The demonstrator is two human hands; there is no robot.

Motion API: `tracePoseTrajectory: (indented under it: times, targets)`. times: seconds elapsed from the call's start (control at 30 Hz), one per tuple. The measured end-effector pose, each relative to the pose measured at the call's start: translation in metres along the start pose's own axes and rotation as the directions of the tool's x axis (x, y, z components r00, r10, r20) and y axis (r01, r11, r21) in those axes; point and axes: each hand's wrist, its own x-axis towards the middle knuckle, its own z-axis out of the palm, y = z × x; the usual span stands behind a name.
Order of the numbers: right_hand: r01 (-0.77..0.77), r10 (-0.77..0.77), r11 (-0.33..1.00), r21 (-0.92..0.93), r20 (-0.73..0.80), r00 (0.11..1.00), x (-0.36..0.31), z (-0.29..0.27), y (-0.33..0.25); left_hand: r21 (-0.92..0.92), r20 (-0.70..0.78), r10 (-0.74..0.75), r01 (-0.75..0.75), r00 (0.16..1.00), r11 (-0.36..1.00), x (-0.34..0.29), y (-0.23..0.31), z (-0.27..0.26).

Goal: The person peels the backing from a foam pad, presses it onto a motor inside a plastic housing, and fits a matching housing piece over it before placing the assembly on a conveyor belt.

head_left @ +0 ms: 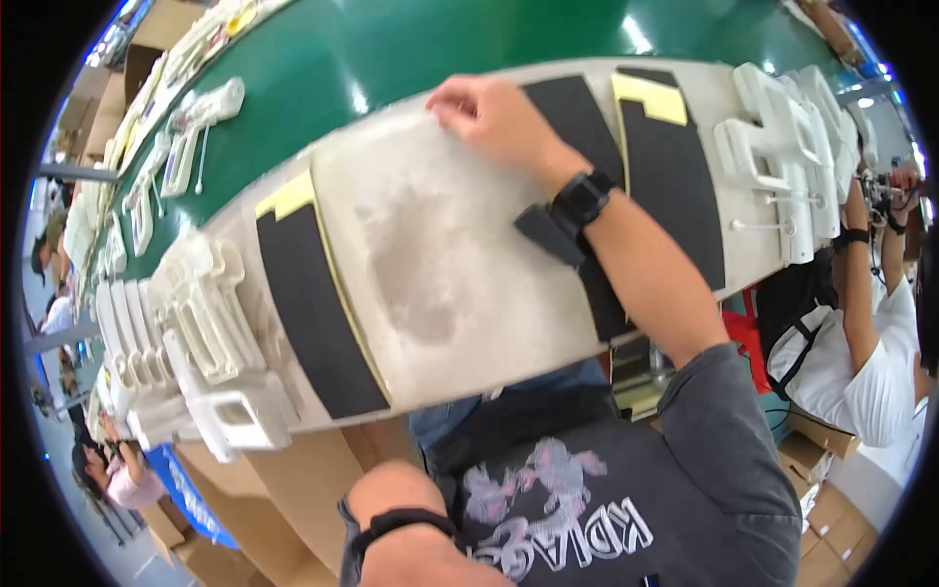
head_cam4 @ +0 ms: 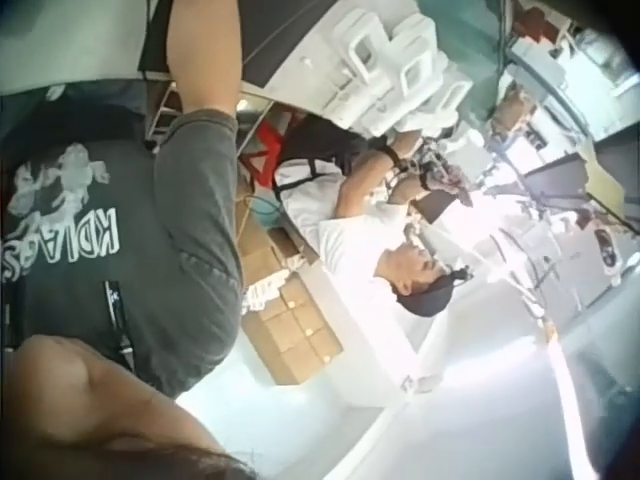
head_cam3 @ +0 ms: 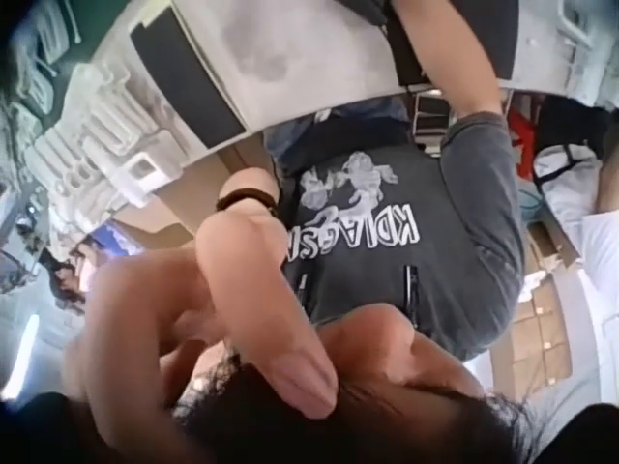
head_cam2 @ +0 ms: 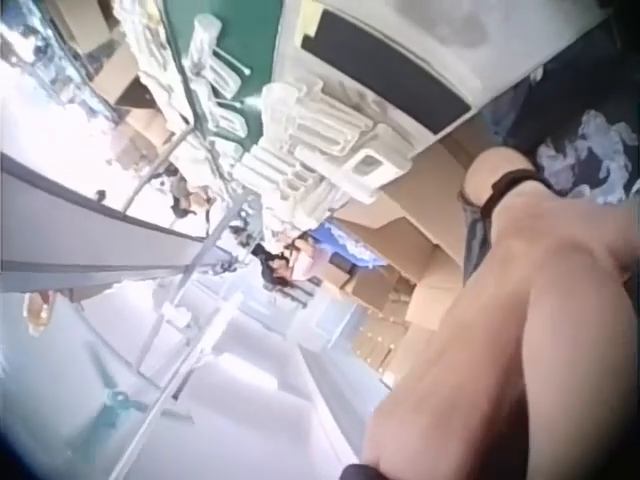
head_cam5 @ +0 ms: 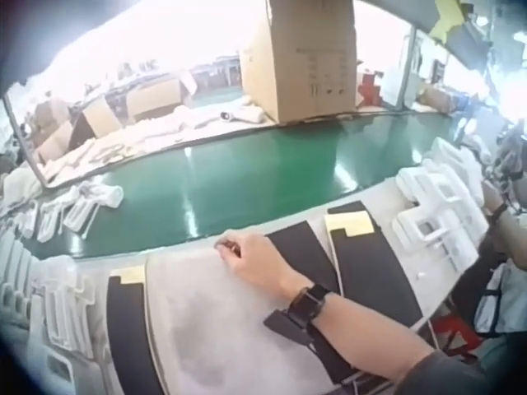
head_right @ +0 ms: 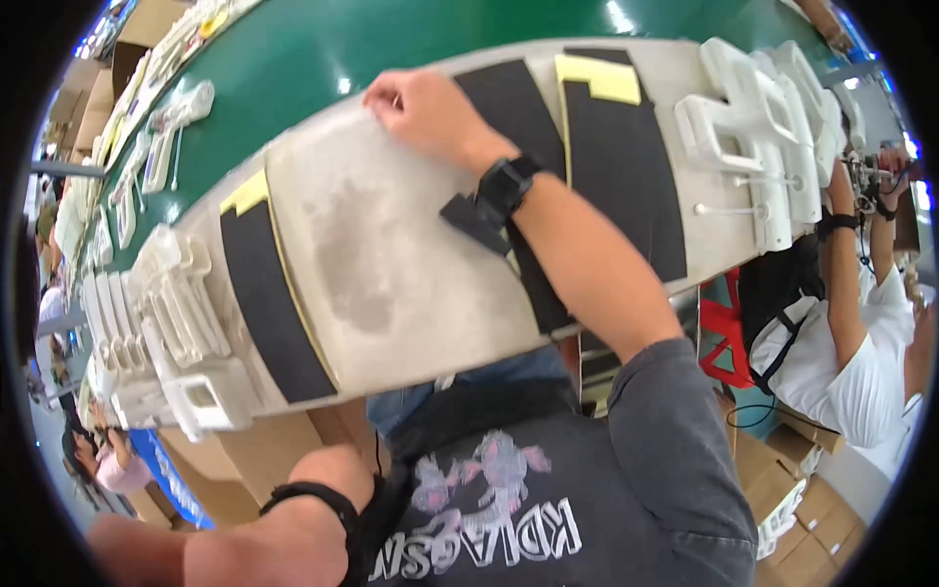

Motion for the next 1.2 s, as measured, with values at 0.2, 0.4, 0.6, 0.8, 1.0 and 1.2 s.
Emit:
tracePoseTrajectory:
  times: [0.2, 0.4, 0.6, 0.8, 1.0, 1.2]
  targets:
    - [-0.041, 0.041, 0.999, -0.02, -0.008, 0.999, -0.004, 0.005, -0.008, 0.06, -0.114, -0.19, 0.198, 0.975, 0.978, -0.004, -0.002, 0.006]
    - [-0.01, 0.005, 0.998, -0.068, -0.06, 0.998, -0.001, 0.009, -0.003, 0.078, -0.194, -0.368, 0.388, 0.909, 0.918, 0.003, -0.001, 0.015]
    - [0.048, -0.058, 0.994, -0.097, -0.101, 0.993, 0.001, 0.009, -0.005, 0.089, -0.236, -0.531, 0.563, 0.814, 0.822, 0.018, 0.002, 0.039]
    - [0.066, -0.08, 0.993, -0.102, -0.138, 0.987, -0.001, 0.01, -0.007, 0.133, -0.246, -0.667, 0.706, 0.703, 0.695, 0.037, 0.015, 0.081]
    - [-0.014, 0.004, 0.996, -0.087, -0.118, 0.993, -0.008, 0.002, 0.003, 0.244, -0.265, -0.777, 0.819, 0.572, 0.52, 0.07, 0.037, 0.113]
    - [0.041, -0.048, 0.998, -0.056, -0.124, 0.991, -0.007, 0.02, -0.007, 0.168, -0.257, -0.868, 0.904, 0.425, 0.393, 0.069, 0.065, 0.127]
